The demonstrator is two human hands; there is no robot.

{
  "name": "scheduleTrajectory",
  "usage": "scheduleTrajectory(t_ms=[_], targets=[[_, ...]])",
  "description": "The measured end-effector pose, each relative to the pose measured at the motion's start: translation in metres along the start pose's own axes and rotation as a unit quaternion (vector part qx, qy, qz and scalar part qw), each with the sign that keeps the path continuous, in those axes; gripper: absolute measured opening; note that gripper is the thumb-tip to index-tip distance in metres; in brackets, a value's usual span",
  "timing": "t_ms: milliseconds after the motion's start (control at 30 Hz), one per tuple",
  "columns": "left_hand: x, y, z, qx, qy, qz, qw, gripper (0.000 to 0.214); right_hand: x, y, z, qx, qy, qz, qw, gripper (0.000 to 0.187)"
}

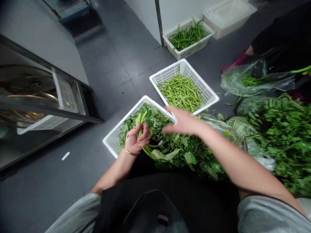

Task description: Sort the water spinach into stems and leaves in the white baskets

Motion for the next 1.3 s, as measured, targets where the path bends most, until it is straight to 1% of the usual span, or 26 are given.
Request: scheduleTrajectory(t_ms=[33, 67, 100, 133, 167, 200, 267, 333, 400, 467, 533, 567, 633, 700, 767, 800, 867, 933, 967, 1033, 1067, 1100, 1167, 1233, 1267, 1300], targets=[[0.0, -0.008, -0.003, -0.009, 0.005, -0.007, 1.0, 0.032, -0.013, -0.039, 0.017, -0.081, 0.019, -0.026, 0.996, 0.097], [0.001, -0.015, -0.006, -0.016, 0.011, -0.014, 1.0, 0.03, -0.021, -0.071, 0.034, -0.134, 0.023, -0.04, 0.99, 0.1], [0.002, -0.022, -0.01, -0.021, 0.016, -0.021, 0.999, 0.028, -0.022, -0.093, 0.048, -0.148, 0.015, -0.049, 0.988, 0.097], [0.004, -0.028, -0.014, -0.025, 0.02, -0.025, 0.999, 0.026, -0.019, -0.108, 0.061, -0.143, 0.003, -0.055, 0.988, 0.096], [0.007, -0.034, -0.019, -0.027, 0.022, -0.026, 0.999, 0.023, -0.013, -0.117, 0.072, -0.128, -0.009, -0.064, 0.99, 0.092], [0.009, -0.039, -0.023, -0.028, 0.025, -0.023, 0.999, 0.021, -0.006, -0.119, 0.083, -0.101, -0.021, -0.074, 0.992, 0.086], [0.01, -0.048, -0.028, -0.027, 0.033, -0.014, 0.999, 0.021, 0.008, -0.111, 0.103, -0.03, -0.035, -0.095, 0.994, 0.067], [0.002, -0.062, -0.026, -0.032, 0.037, -0.017, 0.999, 0.027, 0.015, -0.092, 0.124, 0.076, -0.035, -0.105, 0.991, 0.049], [-0.015, -0.083, -0.015, -0.051, 0.03, -0.045, 0.997, 0.034, 0.014, -0.076, 0.147, 0.181, -0.03, -0.102, 0.978, 0.037], [-0.039, -0.106, 0.002, -0.076, 0.015, -0.095, 0.992, 0.038, 0.009, -0.07, 0.167, 0.25, -0.026, -0.092, 0.963, 0.03], [-0.059, -0.119, 0.018, -0.069, -0.009, -0.144, 0.987, 0.039, 0.001, -0.071, 0.182, 0.273, -0.016, -0.073, 0.959, 0.03], [-0.067, -0.123, 0.024, -0.058, -0.016, -0.158, 0.986, 0.038, -0.005, -0.07, 0.189, 0.269, -0.003, -0.056, 0.961, 0.034], [-0.074, -0.125, 0.031, -0.034, -0.038, -0.185, 0.981, 0.034, -0.016, -0.065, 0.206, 0.254, 0.016, -0.016, 0.967, 0.046], [-0.073, -0.127, 0.034, -0.019, -0.059, -0.225, 0.972, 0.033, -0.022, -0.043, 0.23, 0.291, 0.014, 0.001, 0.957, 0.052], [-0.07, -0.13, 0.034, -0.013, -0.073, -0.28, 0.957, 0.033, -0.021, -0.015, 0.252, 0.37, 0.0, -0.045, 0.928, 0.049], [-0.068, -0.133, 0.035, -0.014, -0.082, -0.31, 0.947, 0.034, -0.021, -0.007, 0.256, 0.394, -0.005, -0.079, 0.916, 0.048], [-0.061, -0.14, 0.039, -0.011, -0.118, -0.371, 0.921, 0.039, -0.022, -0.005, 0.245, 0.38, -0.019, -0.117, 0.917, 0.047], [-0.055, -0.147, 0.045, -0.018, -0.152, -0.417, 0.896, 0.044, -0.021, -0.014, 0.223, 0.336, -0.047, -0.109, 0.934, 0.033], [-0.054, -0.148, 0.046, -0.024, -0.152, -0.425, 0.892, 0.046, -0.019, -0.016, 0.215, 0.32, -0.06, -0.105, 0.94, 0.025], [-0.059, -0.143, 0.047, -0.041, -0.107, -0.411, 0.904, 0.052, -0.009, -0.012, 0.212, 0.314, -0.074, -0.106, 0.941, 0.019], [-0.062, -0.139, 0.047, -0.048, -0.073, -0.396, 0.914, 0.053, -0.001, -0.004, 0.218, 0.329, -0.082, -0.103, 0.935, 0.019], [-0.064, -0.133, 0.047, -0.049, -0.043, -0.377, 0.924, 0.051, 0.009, 0.008, 0.23, 0.357, -0.094, -0.092, 0.925, 0.02], [-0.065, -0.123, 0.047, -0.045, -0.002, -0.336, 0.941, 0.044, 0.033, 0.039, 0.265, 0.438, -0.134, -0.053, 0.887, 0.026], [-0.062, -0.117, 0.046, -0.045, 0.013, -0.286, 0.957, 0.037, 0.053, 0.06, 0.295, 0.488, -0.174, -0.028, 0.855, 0.032], [-0.061, -0.117, 0.046, -0.049, 0.014, -0.258, 0.965, 0.036, 0.059, 0.062, 0.302, 0.487, -0.186, -0.024, 0.853, 0.032], [-0.06, -0.118, 0.047, -0.056, 0.014, -0.232, 0.971, 0.037, 0.059, 0.059, 0.301, 0.471, -0.186, -0.022, 0.862, 0.033]])
Point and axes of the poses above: each hand's wrist, its own z-axis away from the middle knuckle, its own y-axis out of the back of the hand, x = y × z, the point moved 10 cm from there along -z, towards the middle knuckle, and after that the axes turned 15 degrees about -z, right-handed, at the moved point
